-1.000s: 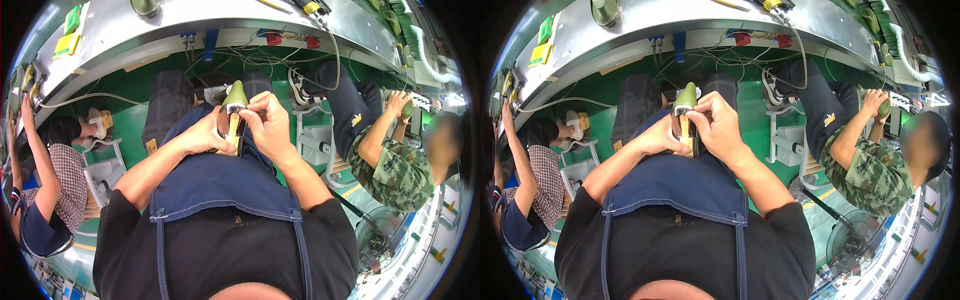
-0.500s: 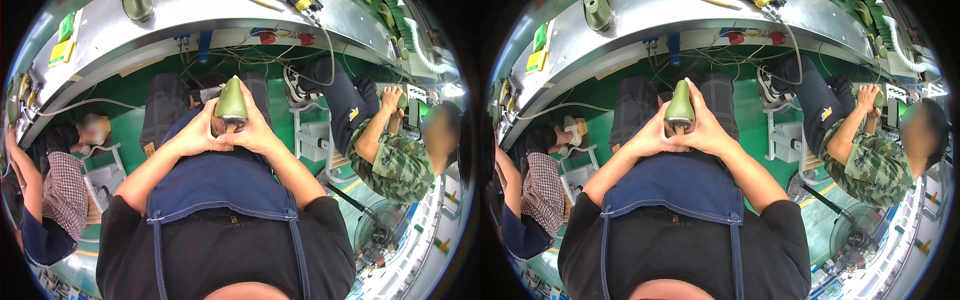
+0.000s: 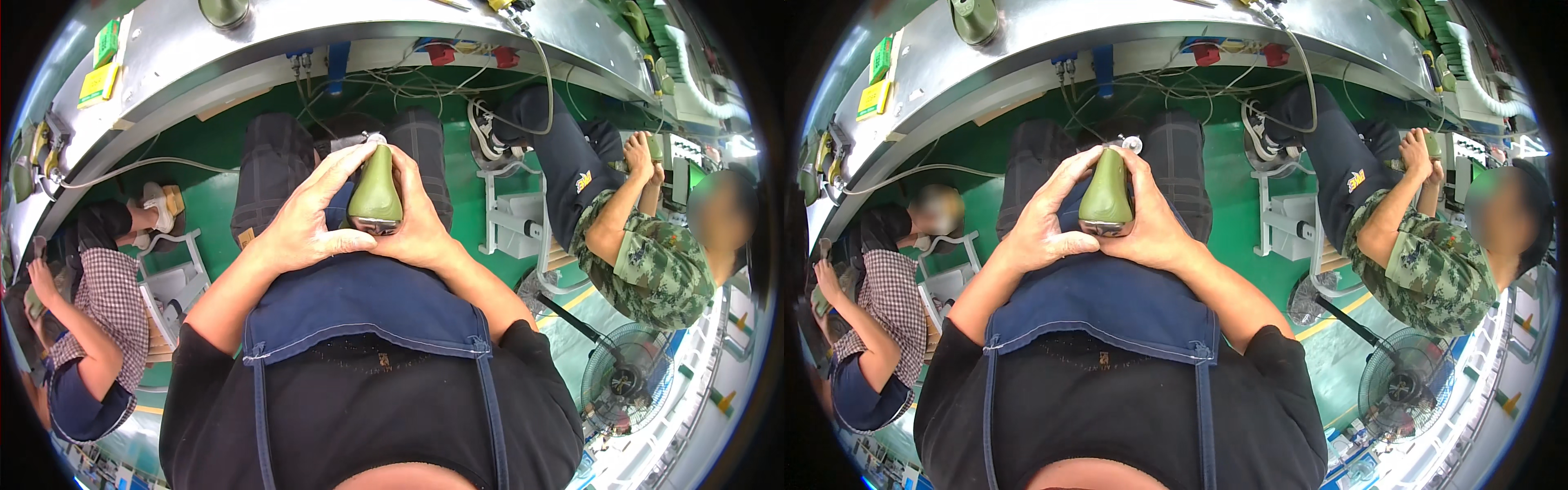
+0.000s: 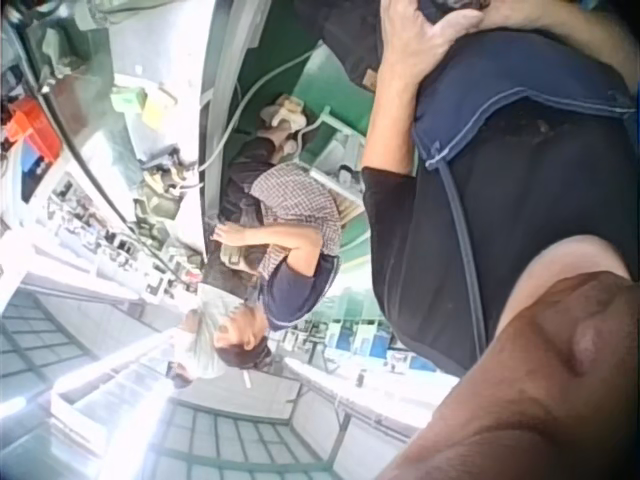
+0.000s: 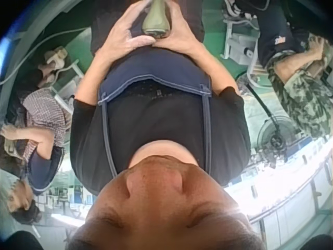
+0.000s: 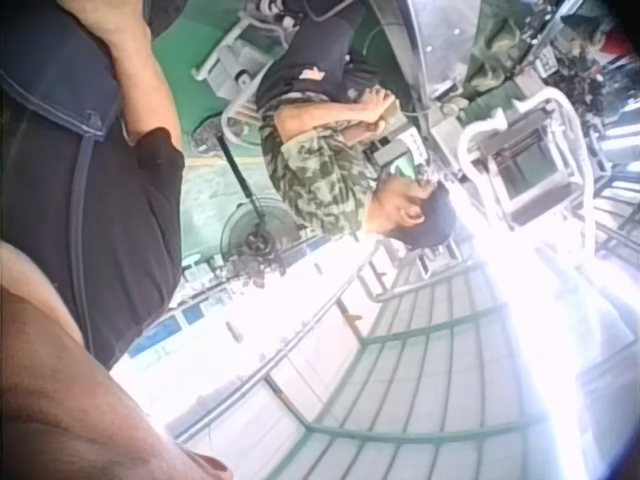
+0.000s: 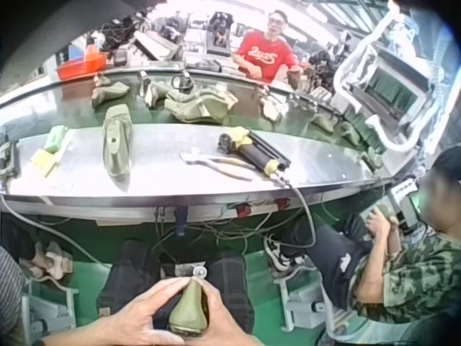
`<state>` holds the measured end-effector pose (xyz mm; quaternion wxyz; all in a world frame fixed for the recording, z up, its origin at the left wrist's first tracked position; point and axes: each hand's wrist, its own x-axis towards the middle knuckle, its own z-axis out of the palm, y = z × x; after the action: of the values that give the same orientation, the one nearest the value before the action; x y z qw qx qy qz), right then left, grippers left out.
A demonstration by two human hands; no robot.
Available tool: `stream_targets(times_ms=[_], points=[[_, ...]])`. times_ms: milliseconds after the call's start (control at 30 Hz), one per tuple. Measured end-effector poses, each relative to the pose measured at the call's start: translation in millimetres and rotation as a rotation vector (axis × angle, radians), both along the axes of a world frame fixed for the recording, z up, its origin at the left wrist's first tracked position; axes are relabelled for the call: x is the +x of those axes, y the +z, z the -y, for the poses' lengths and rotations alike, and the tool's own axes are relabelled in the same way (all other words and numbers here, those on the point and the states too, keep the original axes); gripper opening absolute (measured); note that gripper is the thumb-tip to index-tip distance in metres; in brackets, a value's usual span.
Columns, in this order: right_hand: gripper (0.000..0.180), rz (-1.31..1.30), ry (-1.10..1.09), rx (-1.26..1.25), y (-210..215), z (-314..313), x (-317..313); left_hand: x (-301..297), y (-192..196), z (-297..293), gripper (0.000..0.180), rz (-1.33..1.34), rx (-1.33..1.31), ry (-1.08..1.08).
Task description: The person assembles green slipper sandals by attaching a silver metallic strap to the sole. They use a pneumatic nail gun to secure the strap and a metal tool to adjust the fit. The person handles the slipper with both hands, aligning the strap before fastening it, and places the finished unit on a nearby table.
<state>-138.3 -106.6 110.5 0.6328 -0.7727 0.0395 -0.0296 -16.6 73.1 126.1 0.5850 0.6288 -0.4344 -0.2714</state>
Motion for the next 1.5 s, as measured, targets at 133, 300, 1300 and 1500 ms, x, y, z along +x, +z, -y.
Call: stream_targets(times_ms=[133, 300, 1300, 1500], points=[[0.123, 0.033, 0.013, -0.092, -8.2, -2.6, -4.3, 4.9, -3.6, -3.4, 0.108, 0.135, -0.011, -0.022], [0.123, 0.052, 0.024, -0.113, -6.3, -3.1, -2.8, 11.2, -9.3, -4.1, 0.111, 0.159, -0.040, -0.064], [0.059, -0.031, -0.134, 0.696, 117.7, -11.3, 122.4, 144.7, 107.6, 25.7, 0.055, 1.197, -0.002, 0.503], [0.082, 0.189, -0.112, 0.237, 57.3, 4.9, 248.3, 165.5, 66.6, 10.3, 0.082, 0.739, 0.006, 0.856]])
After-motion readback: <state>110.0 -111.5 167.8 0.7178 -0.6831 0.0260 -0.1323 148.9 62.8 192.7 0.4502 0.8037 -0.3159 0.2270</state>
